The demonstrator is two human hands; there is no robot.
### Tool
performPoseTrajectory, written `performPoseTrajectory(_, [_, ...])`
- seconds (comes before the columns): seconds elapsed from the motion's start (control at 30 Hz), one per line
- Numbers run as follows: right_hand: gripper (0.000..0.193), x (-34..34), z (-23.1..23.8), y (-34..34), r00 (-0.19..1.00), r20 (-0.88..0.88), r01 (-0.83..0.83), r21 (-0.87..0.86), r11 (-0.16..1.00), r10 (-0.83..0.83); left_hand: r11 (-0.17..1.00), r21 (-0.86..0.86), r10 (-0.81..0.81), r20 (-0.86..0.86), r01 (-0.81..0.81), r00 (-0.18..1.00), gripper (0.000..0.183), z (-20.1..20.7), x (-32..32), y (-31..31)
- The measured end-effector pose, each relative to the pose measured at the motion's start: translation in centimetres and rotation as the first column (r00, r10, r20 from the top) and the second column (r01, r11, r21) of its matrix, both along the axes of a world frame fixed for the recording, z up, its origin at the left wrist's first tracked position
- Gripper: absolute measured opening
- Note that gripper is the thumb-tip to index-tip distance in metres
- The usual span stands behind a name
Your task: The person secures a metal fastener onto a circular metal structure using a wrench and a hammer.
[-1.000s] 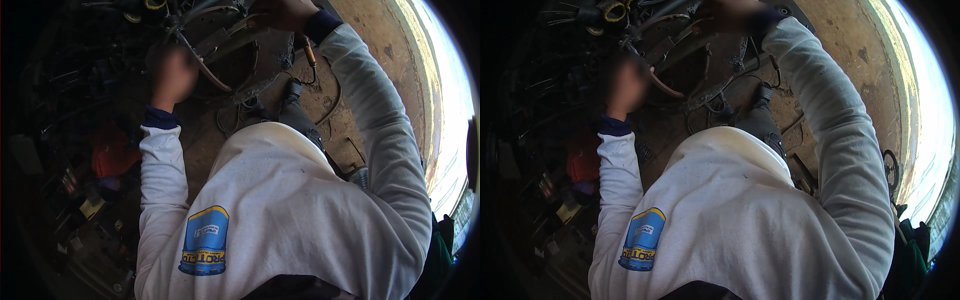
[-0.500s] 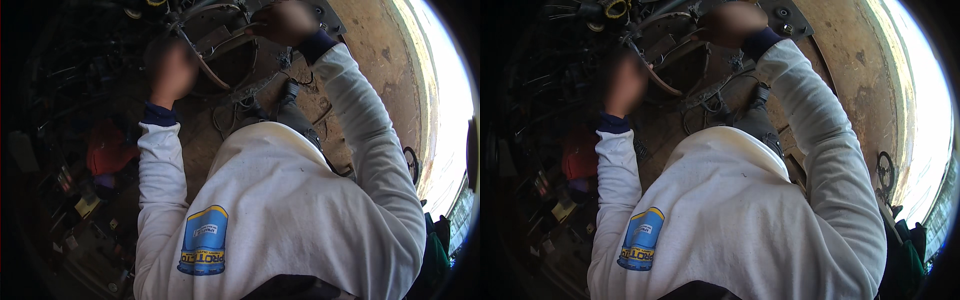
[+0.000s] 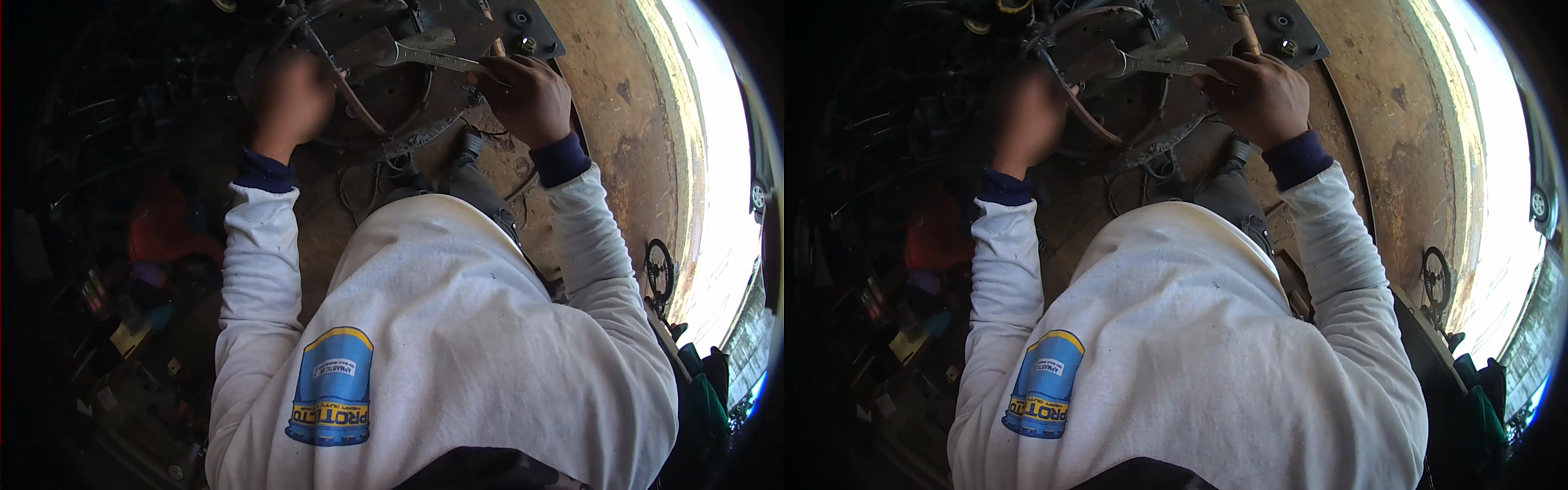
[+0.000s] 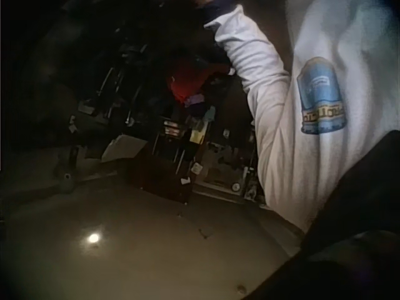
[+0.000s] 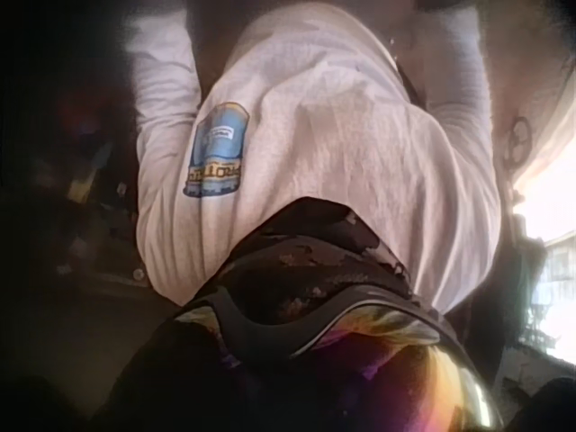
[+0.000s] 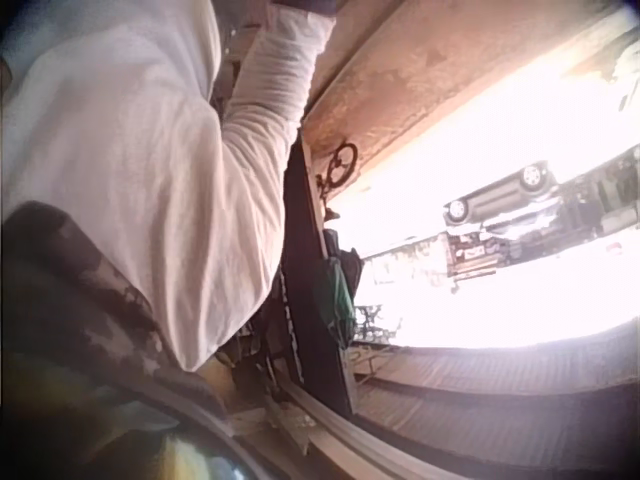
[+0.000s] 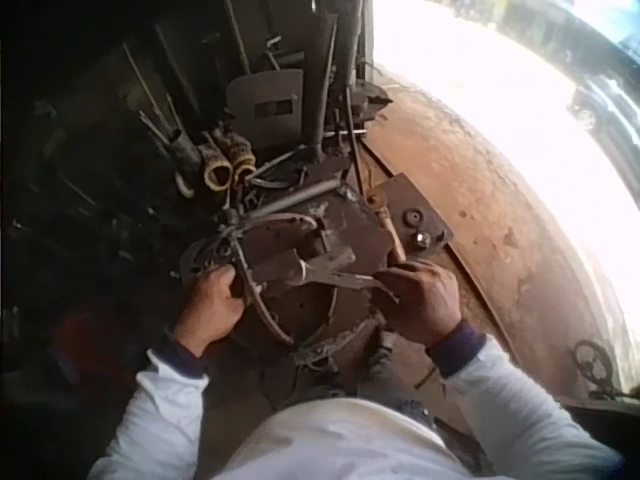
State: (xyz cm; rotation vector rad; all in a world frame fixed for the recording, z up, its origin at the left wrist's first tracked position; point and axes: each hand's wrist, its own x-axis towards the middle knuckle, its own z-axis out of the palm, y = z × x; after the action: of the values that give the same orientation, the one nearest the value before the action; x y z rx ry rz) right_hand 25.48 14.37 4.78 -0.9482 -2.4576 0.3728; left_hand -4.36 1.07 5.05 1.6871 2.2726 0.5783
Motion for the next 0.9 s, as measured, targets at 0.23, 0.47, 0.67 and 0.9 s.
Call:
performPoseTrajectory(0.23, [0.033, -4.3, 1.1, 5.9, 0.961, 0.094, -0.263, 0.031, 0.964, 0.26, 0.996, 0.077, -0.039, -0.062, 0.044, 0.997, 0.027, -1.2, -0.6, -0.2])
performPoseTrajectory(0.47, [0.027, -6.7, 1.1, 10.6, 0.898, 0.121, -0.427, 0.001, 0.904, 0.424, 0.999, 0.019, -0.026, -0.083, 0.028, 0.996, 0.027, -0.6, -0.2, 0.0])
performPoseTrajectory(0.67, [0.031, -8.8, 1.2, 12.3, 0.857, 0.168, -0.483, -0.066, 0.873, 0.487, 0.994, 0.092, -0.052, -0.038, 0.055, 0.998, 0.027, -0.3, -0.2, -0.2])
performPoseTrajectory(0.9, [0.03, -9.8, -0.6, 13.6, 0.829, 0.094, -0.546, -0.07, 0.835, 0.551, 0.998, 0.051, -0.03, -0.078, 0.034, 0.997, 0.027, 0.0, 0.0, -0.4])
